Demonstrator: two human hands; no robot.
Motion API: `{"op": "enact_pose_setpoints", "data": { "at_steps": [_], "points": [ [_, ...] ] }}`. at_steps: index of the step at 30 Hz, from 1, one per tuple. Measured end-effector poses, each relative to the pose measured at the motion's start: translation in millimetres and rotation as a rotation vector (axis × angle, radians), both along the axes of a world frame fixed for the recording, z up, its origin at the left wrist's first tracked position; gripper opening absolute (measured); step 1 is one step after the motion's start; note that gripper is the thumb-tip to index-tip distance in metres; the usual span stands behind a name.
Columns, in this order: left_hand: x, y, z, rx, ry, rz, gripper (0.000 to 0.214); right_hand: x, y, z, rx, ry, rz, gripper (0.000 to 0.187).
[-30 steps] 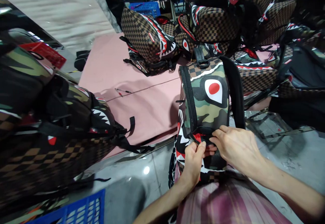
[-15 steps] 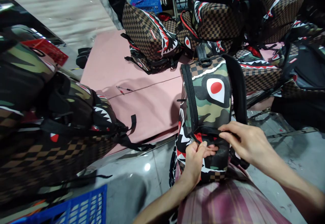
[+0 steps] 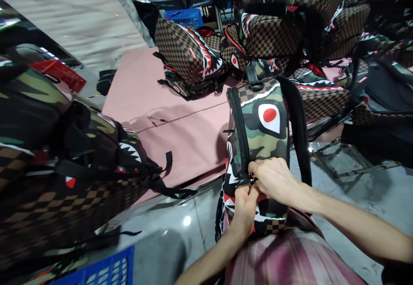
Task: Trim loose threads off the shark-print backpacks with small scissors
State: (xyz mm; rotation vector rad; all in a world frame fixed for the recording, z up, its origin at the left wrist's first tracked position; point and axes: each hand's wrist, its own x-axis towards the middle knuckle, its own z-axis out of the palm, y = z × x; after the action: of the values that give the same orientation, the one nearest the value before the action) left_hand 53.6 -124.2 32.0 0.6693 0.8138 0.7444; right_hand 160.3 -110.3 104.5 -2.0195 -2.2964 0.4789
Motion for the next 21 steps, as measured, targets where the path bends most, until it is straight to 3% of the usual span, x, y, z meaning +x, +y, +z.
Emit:
{"op": "enact_pose_setpoints", "data": {
  "at_steps": [2,4,6,8,10,13,14,16,19,21],
  "points": [
    [-2,1,1.8,-0.034,0.036,-0.001,0.033,24,-13,7.5,0.148,0.215,-0.045,0.021],
    [-4,3,3.5,-0.066,0.090,-0.011,0.037,64,-32,13.9,0.300,0.332,-0.203,0.021],
    [-5,5,5.4,-0.077,0.138,-0.024,0.040,108,-52,16.5,0.404,0.172,-0.380,0.022],
    [-5,7,7.8,-0.070,0.169,-0.033,0.042,139,-66,14.0,0.482,-0.136,-0.487,0.021],
    [-5,9,11.1,-0.055,0.213,-0.049,0.043,146,-72,5.6,0.570,-0.174,-0.459,0.026],
    [-8,14,18.0,0.019,0.301,-0.166,0.044,121,-64,-15.6,0.543,0.320,-0.292,0.036],
    [-9,16,20.3,0.098,0.346,-0.225,0.044,109,-59,-23.2,0.502,0.475,-0.264,0.035],
    [-9,23,24.0,0.404,0.532,-0.276,0.040,87,-48,-36.9,0.448,0.648,-0.267,0.030],
    [2,43,27.1,0.973,1.052,-0.169,0.036,70,-37,-51.1,0.418,0.776,-0.301,0.024],
    [14,58,32.2,1.157,1.373,-0.118,0.035,68,-31,-56.8,0.398,0.833,-0.286,0.025]
  ]
}}
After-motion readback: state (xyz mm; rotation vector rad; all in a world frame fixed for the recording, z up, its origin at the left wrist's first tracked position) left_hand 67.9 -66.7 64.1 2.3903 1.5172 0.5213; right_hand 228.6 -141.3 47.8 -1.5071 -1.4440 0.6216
